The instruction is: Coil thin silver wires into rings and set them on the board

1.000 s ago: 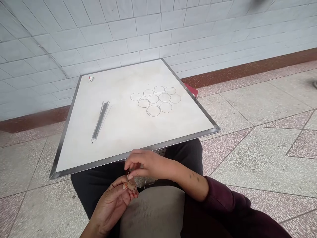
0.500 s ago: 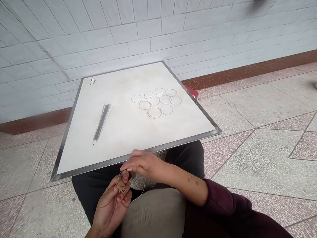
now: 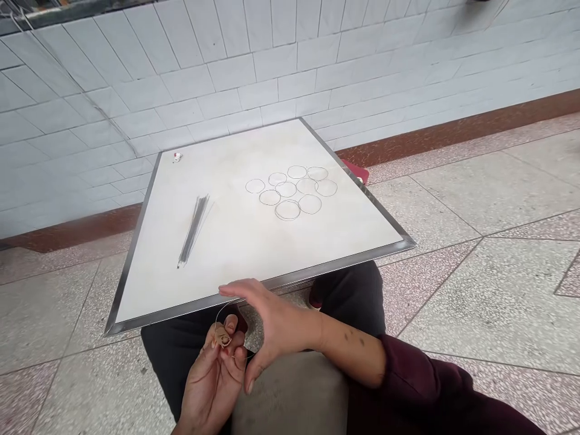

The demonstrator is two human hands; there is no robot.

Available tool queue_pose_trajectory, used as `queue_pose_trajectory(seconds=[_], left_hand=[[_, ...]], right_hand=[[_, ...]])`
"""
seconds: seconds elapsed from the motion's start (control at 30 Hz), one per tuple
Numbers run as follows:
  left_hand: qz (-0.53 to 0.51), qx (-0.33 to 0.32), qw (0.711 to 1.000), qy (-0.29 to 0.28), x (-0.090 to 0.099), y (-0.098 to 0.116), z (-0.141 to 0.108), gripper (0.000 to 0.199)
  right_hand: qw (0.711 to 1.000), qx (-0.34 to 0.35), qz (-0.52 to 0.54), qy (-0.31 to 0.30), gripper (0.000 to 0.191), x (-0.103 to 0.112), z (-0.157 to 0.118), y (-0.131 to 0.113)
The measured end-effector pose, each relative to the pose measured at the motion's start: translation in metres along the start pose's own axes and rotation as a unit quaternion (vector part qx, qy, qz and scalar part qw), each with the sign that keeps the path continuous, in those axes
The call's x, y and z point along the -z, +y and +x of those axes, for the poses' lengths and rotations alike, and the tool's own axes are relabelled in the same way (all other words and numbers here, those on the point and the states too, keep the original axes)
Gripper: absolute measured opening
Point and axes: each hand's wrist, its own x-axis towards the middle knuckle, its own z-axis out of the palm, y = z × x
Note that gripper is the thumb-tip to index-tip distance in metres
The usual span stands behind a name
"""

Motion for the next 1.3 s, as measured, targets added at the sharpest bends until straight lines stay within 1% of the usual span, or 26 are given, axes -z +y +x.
queue_pose_trajectory(seconds=[0.1, 0.2, 0.27, 0.43, 0.6, 0.7, 0.87, 0.97, 1.03, 1.2, 1.3], left_hand=[[-0.008, -0.004, 1.0, -0.008, -0.003, 0.0, -0.002, 0.02], [-0.019, -0.002, 1.0, -0.011, -0.004, 0.0, -0.003, 0.02], [-0.017, 0.002, 1.0, -0.015, -0.004, 0.0, -0.003, 0.02], [-0.005, 0.015, 1.0, -0.021, -0.001, 0.001, -0.003, 0.018], [0.019, 0.022, 0.999, -0.02, 0.0, 0.002, -0.002, 0.017], [0.034, 0.013, 0.999, -0.017, -0.001, 0.002, -0.002, 0.017], [0.067, -0.011, 0.998, -0.009, -0.004, 0.001, 0.001, 0.016], [0.067, -0.022, 0.998, 0.003, -0.004, 0.001, 0.003, 0.014], [0.053, -0.024, 0.998, 0.015, -0.004, 0.002, 0.003, 0.015], [0.023, -0.017, 0.998, 0.048, -0.003, 0.004, 0.002, 0.019], [0.027, -0.018, 0.998, 0.059, -0.006, 0.004, 0.003, 0.018]], right_hand=[[1.0, 0.027, -0.001, -0.012, 0.13, -0.002, 0.001, 0.003], [0.997, 0.067, -0.005, -0.025, 0.126, 0.0, 0.002, 0.003], [0.996, 0.079, -0.002, -0.028, 0.125, 0.001, 0.002, 0.003], [0.996, 0.076, 0.017, -0.039, 0.121, 0.003, -0.001, 0.003], [0.997, 0.068, 0.034, -0.033, 0.115, 0.005, -0.002, 0.001], [0.997, 0.073, 0.022, -0.031, 0.113, 0.008, -0.002, -0.002], [0.998, 0.053, 0.019, -0.029, 0.114, 0.009, -0.004, 0.0], [0.998, 0.052, 0.025, -0.021, 0.114, 0.009, -0.004, 0.002], [0.998, 0.055, 0.035, -0.019, 0.118, 0.01, -0.004, 0.003], [0.995, 0.053, 0.089, 0.013, 0.138, 0.012, -0.001, 0.005], [0.994, 0.057, 0.088, 0.001, 0.143, 0.011, 0.0, 0.006]])
